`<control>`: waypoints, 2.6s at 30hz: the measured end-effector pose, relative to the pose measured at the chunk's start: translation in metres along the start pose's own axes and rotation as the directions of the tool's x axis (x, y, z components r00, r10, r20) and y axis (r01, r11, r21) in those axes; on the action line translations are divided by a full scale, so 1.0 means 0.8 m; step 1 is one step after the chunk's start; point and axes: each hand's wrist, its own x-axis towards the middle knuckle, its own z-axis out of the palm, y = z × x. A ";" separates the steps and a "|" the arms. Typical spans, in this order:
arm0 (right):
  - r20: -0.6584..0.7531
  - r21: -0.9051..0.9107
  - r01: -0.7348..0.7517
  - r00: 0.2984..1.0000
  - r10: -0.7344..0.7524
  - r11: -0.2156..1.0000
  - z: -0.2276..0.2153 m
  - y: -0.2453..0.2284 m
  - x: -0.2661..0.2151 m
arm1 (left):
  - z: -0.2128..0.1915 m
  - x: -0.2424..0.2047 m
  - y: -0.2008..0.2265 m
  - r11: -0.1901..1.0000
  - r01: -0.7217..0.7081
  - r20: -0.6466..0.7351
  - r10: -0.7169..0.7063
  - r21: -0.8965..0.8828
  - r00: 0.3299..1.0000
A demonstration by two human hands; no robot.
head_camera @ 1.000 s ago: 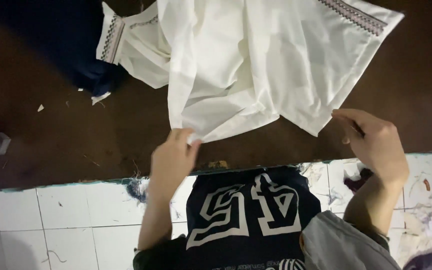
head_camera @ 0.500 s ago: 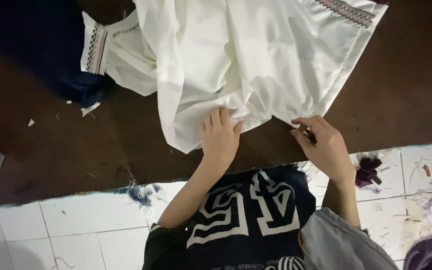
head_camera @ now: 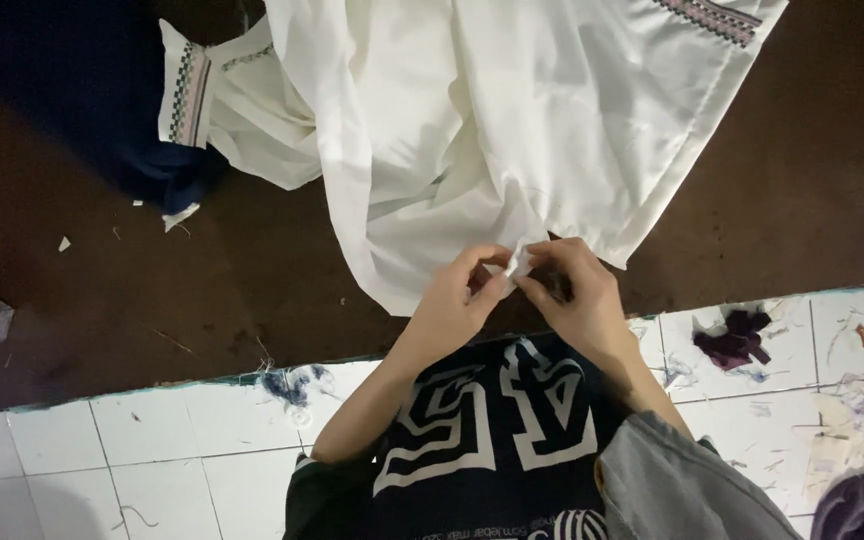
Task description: Trimming loose threads from a white garment using small scissors on a work table.
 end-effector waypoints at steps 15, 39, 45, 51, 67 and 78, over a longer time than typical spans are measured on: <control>0.021 0.300 0.154 0.986 -0.168 0.941 -0.004 0.009 0.014 | 0.002 -0.007 0.007 0.988 0.015 -0.046 -0.022 -0.157 0.999; 0.152 -0.258 0.307 0.949 -0.275 0.916 -0.038 -0.058 -0.004 | -0.001 -0.002 -0.013 0.922 0.173 -0.053 -0.204 -0.347 0.978; 0.204 -0.250 0.373 0.922 -0.329 0.893 -0.029 -0.049 -0.002 | -0.004 -0.005 -0.021 0.946 0.131 -0.057 -0.155 -0.298 0.986; 0.149 -0.199 0.272 0.958 -0.245 0.941 -0.035 -0.038 -0.009 | -0.010 -0.006 -0.017 0.934 0.127 -0.079 -0.162 -0.335 0.984; -0.165 -0.155 0.403 0.890 -0.426 0.902 0.013 -0.019 -0.013 | 0.000 -0.026 -0.002 0.962 -0.060 -0.157 0.018 -0.265 0.987; 0.213 -0.210 0.010 0.976 0.036 0.978 -0.041 -0.076 -0.024 | -0.023 -0.017 -0.001 0.927 0.022 -0.142 -0.081 -0.374 0.986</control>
